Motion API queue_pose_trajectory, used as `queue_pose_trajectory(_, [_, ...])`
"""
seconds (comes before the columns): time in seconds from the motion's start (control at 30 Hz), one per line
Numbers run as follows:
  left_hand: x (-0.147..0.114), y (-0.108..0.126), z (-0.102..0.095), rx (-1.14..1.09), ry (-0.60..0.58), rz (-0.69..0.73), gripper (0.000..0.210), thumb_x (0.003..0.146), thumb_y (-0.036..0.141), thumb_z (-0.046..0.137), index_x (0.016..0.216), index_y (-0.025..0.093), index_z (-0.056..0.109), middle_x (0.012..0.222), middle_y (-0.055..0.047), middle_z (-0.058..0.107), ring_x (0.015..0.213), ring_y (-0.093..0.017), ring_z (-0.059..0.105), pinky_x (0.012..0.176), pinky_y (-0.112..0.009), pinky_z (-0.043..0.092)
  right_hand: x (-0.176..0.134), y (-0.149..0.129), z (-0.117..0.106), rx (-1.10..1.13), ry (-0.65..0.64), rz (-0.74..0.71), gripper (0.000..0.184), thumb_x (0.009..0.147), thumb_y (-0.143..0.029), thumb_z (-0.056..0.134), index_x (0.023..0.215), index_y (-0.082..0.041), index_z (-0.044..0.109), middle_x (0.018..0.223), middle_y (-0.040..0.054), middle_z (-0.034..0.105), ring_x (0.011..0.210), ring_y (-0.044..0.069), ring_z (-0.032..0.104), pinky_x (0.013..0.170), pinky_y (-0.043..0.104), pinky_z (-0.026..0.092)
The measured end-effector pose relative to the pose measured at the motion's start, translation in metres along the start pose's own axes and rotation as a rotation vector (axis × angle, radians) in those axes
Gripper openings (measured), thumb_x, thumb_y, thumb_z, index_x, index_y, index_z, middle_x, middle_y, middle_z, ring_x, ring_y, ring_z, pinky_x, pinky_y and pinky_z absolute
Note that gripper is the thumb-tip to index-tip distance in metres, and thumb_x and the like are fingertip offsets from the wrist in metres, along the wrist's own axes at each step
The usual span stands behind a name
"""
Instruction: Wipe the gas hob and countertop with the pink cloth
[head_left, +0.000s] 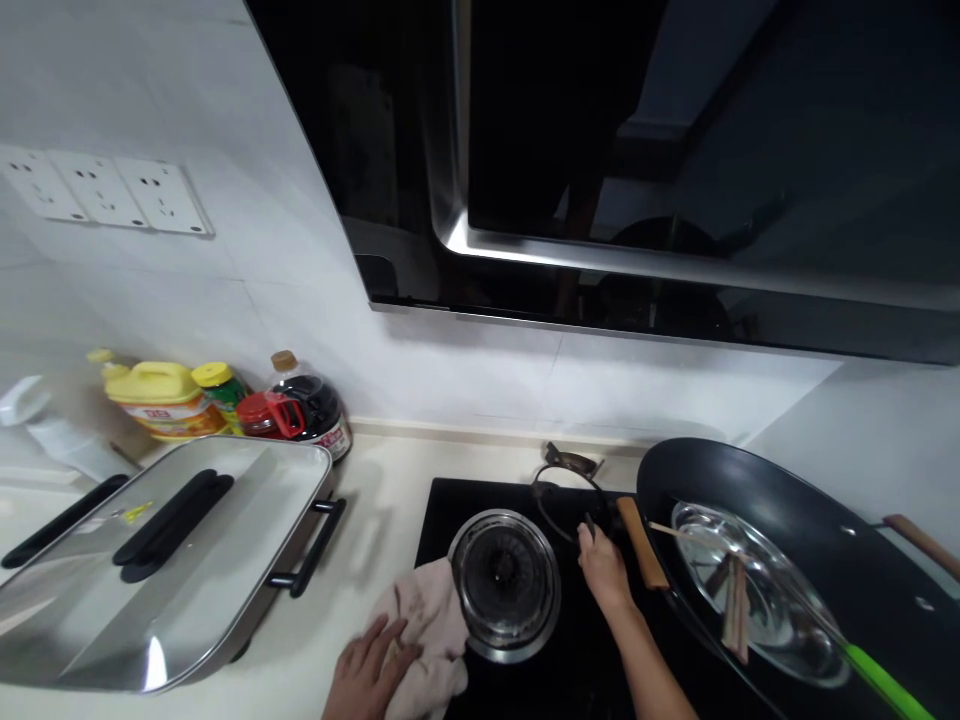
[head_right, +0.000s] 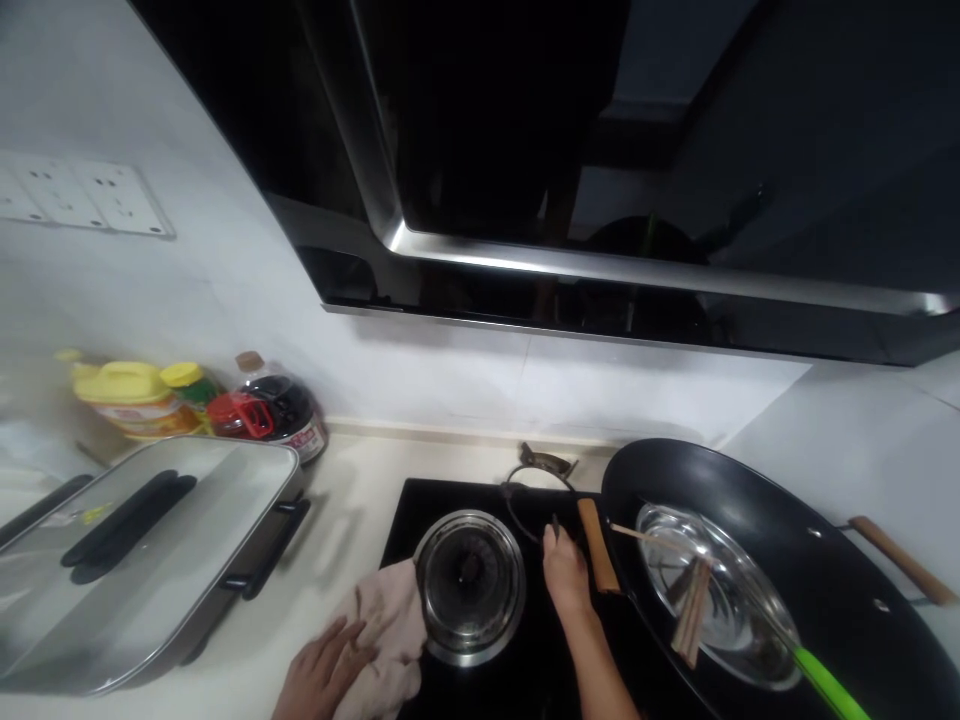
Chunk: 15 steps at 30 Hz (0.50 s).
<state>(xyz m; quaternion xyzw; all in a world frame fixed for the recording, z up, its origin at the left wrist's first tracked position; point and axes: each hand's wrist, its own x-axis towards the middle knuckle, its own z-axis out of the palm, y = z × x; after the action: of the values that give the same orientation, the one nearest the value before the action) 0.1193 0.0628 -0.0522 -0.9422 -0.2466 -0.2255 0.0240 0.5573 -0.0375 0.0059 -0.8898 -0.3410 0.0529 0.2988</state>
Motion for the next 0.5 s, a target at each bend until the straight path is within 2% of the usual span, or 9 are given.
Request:
queue_pose_trajectory(0.13, [0.006, -0.007, -0.009, 0.025, 0.058, 0.123, 0.065, 0.077, 0.056, 0.070, 0.138, 0.032, 0.065, 0.148, -0.010, 0.063, 0.135, -0.038, 0.055, 0.100, -0.046, 0.051, 0.001, -0.036, 0.012, -0.054, -0.196, -0.024, 0.045, 0.108, -0.035, 0.035, 0.114, -0.015, 0.074, 0.100, 0.0142, 0.079, 0.094, 0.024, 0.076, 0.087, 0.032, 0.053])
queue_pose_trajectory(0.23, [0.010, -0.005, -0.014, 0.031, 0.057, 0.123, 0.064, 0.081, 0.059, 0.069, 0.138, 0.031, 0.065, 0.147, -0.011, 0.063, 0.135, -0.038, 0.055, 0.099, -0.046, 0.051, -0.001, -0.065, 0.020, -0.099, -0.296, -0.069, 0.044, 0.108, -0.034, 0.035, 0.120, -0.014, 0.072, 0.105, 0.0158, 0.079, 0.102, 0.026, 0.076, 0.090, 0.032, 0.050])
queue_pose_trajectory(0.37, [0.008, -0.001, -0.015, 0.023, 0.047, 0.101, 0.066, 0.082, 0.062, 0.068, 0.140, 0.032, 0.063, 0.149, -0.011, 0.062, 0.137, -0.039, 0.053, 0.099, -0.048, 0.050, -0.003, -0.097, 0.030, -0.159, -0.386, -0.112, 0.045, 0.109, -0.037, 0.033, 0.124, -0.017, 0.070, 0.110, 0.0148, 0.079, 0.105, 0.027, 0.075, 0.091, 0.032, 0.050])
queue_pose_trajectory(0.5, [0.002, -0.005, -0.006, 0.015, 0.034, 0.110, 0.067, 0.082, 0.061, 0.068, 0.142, 0.032, 0.062, 0.150, -0.011, 0.061, 0.137, -0.039, 0.053, 0.099, -0.048, 0.050, -0.002, -0.126, 0.039, -0.193, -0.429, -0.150, 0.044, 0.110, -0.039, 0.033, 0.124, -0.018, 0.070, 0.111, 0.0132, 0.079, 0.106, 0.026, 0.075, 0.091, 0.032, 0.050])
